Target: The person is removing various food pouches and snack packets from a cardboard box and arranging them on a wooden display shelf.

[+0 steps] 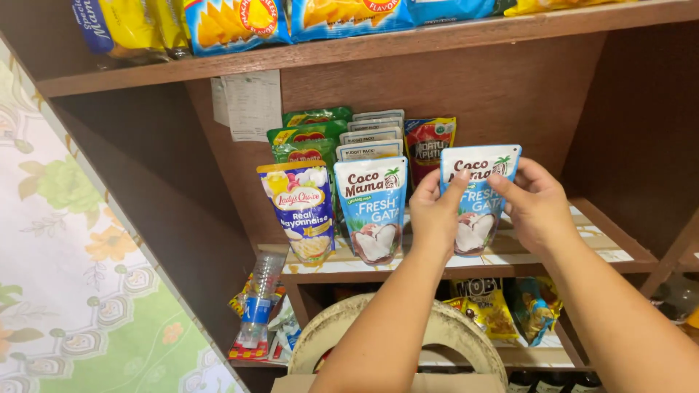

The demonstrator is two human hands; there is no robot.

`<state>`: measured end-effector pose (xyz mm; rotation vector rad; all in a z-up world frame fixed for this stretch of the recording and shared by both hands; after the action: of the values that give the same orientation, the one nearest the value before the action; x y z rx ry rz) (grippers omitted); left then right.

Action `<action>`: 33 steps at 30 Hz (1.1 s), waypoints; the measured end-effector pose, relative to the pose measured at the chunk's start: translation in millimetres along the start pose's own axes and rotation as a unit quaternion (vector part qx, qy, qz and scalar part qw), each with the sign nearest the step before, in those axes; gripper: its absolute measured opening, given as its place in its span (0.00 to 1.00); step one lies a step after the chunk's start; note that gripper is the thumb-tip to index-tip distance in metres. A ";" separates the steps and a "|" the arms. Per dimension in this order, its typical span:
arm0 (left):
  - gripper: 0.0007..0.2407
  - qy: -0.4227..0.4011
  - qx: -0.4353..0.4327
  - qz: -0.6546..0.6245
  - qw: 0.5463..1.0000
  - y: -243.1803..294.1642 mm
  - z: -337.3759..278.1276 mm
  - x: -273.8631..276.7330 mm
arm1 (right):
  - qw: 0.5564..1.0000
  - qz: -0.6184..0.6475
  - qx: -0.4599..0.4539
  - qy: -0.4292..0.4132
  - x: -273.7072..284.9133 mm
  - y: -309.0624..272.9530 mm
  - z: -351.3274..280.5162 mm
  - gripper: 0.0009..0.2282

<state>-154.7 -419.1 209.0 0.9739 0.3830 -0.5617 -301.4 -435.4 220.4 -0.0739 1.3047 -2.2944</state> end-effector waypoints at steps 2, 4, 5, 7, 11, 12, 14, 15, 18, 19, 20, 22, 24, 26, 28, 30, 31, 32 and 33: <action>0.11 -0.009 0.001 -0.002 1.000 -1.6 1.2 -4.4 | 0.999 0.042 0.006 -0.012 -4.1 -4.0 5.7 0.14; 0.10 -0.003 -0.005 0.032 0.999 -5.9 3.3 -5.8 | 0.998 0.044 -0.021 -0.027 -8.5 -8.0 9.0 0.14; 0.10 -0.006 -0.006 0.031 0.999 -3.6 4.8 -6.8 | 0.999 0.041 -0.019 -0.026 -7.8 -9.0 11.4 0.14; 0.10 -0.001 -0.012 0.046 0.999 -0.2 7.8 -8.4 | 0.999 0.017 -0.026 -0.027 -5.4 -9.8 15.2 0.14; 0.09 0.000 -0.007 0.043 0.999 -5.9 8.0 -4.1 | 0.998 0.012 -0.057 -0.014 1.2 -9.0 16.7 0.12; 0.09 0.001 -0.016 0.037 0.999 -7.7 11.1 -2.3 | 0.998 0.026 -0.056 -0.002 1.9 -10.2 16.8 0.11; 0.10 0.002 -0.026 0.031 0.999 -7.7 11.2 -0.7 | 0.998 0.041 -0.056 0.009 4.0 -10.9 15.7 0.10; 0.11 0.004 -0.024 0.034 0.999 -6.1 8.2 -1.0 | 0.998 0.040 -0.056 0.004 5.5 -10.5 14.7 0.09; 0.18 -0.002 -0.018 0.126 0.992 4.4 -12.4 -7.8 | 0.998 0.046 -0.052 -0.007 9.1 -12.6 15.3 0.08; 0.23 -0.007 -0.017 0.213 0.977 10.2 -21.2 -10.0 | 0.997 0.053 -0.050 -0.015 8.7 -13.0 17.1 0.08; 0.23 -0.006 -0.018 0.213 0.977 11.0 -28.3 -7.0 | 0.997 0.053 -0.049 -0.016 4.9 -19.3 18.4 0.08; 0.28 -0.026 0.015 0.381 0.924 12.1 -41.7 -1.1 | 0.980 0.157 -0.123 0.001 -3.1 -27.1 20.6 0.22; 0.25 -0.031 0.027 0.386 0.922 14.6 -48.8 1.6 | 0.982 0.084 -0.160 0.056 23.8 19.7 37.0 0.15; 0.23 -0.036 0.036 0.394 0.918 18.3 -51.8 2.8 | 0.975 0.012 -0.193 0.108 44.8 65.5 55.1 0.08; 0.22 -0.020 0.022 0.356 0.934 19.9 -52.9 2.3 | 0.974 -0.084 -0.195 0.079 60.9 110.1 73.7 0.07; 0.22 -0.011 0.025 0.347 0.937 24.7 -51.5 -1.5 | 0.973 -0.095 -0.193 0.080 64.0 116.6 81.1 0.07; 0.22 -0.001 0.031 0.337 0.941 26.1 -53.8 -3.9 | 0.971 -0.106 -0.196 0.081 63.4 121.8 80.4 0.07; 0.22 -0.001 0.029 0.339 0.940 24.6 -54.8 -0.2 | 0.971 -0.115 -0.193 0.081 63.6 125.6 86.8 0.07; 0.22 0.000 0.026 0.350 0.937 23.2 -56.0 2.7 | 0.971 -0.124 -0.190 0.081 63.6 128.5 93.3 0.07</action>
<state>-141.7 -361.7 194.2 1.0810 0.0043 0.0784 -280.4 -591.3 153.4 -0.1921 1.9031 -2.2547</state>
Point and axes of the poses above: each hand's wrist, its own z-axis towards the middle knuckle, its own x-axis out of the back of the hand, y = z × x, the point moved 2 cm from there along z, towards the middle knuckle, and after that the axes turned 14 degrees about -y, right-handed, at the moved point
